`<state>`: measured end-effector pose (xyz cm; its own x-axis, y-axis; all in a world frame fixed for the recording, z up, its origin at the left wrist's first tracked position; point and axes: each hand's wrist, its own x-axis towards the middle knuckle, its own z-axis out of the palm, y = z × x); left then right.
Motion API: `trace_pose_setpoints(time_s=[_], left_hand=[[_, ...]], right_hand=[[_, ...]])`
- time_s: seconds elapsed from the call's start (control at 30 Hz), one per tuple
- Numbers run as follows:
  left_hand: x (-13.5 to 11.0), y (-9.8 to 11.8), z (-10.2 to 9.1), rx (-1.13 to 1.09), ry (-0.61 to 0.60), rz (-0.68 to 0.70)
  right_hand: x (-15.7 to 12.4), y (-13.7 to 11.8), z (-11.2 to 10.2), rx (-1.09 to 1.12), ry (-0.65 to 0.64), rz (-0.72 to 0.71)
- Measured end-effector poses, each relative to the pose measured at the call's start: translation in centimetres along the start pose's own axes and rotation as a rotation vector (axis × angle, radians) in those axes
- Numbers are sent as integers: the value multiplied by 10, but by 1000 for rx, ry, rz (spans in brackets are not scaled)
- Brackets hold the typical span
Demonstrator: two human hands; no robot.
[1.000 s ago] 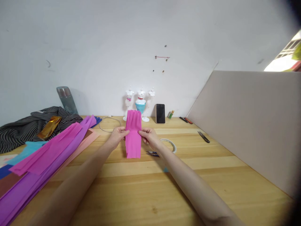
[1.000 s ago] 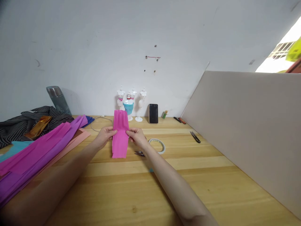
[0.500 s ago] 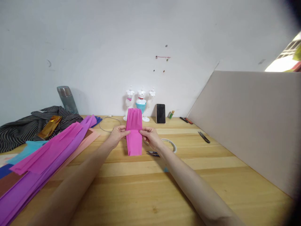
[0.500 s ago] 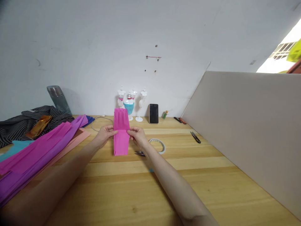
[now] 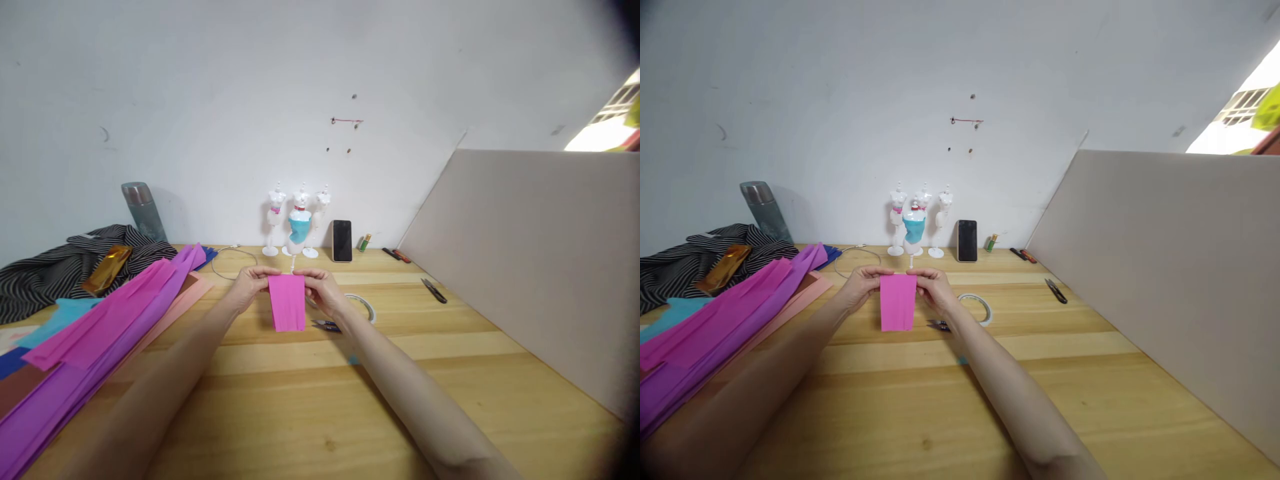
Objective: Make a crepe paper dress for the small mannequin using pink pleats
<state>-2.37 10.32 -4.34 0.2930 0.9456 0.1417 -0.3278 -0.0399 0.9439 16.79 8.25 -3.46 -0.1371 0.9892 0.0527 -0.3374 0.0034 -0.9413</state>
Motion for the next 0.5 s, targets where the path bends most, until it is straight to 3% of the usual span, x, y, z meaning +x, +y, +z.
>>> trace_pose_setpoints(time_s=[0.5], left_hand=[[5, -2, -6, 116, -1, 64]], right_hand=[[2, 2, -6, -44, -44, -29]])
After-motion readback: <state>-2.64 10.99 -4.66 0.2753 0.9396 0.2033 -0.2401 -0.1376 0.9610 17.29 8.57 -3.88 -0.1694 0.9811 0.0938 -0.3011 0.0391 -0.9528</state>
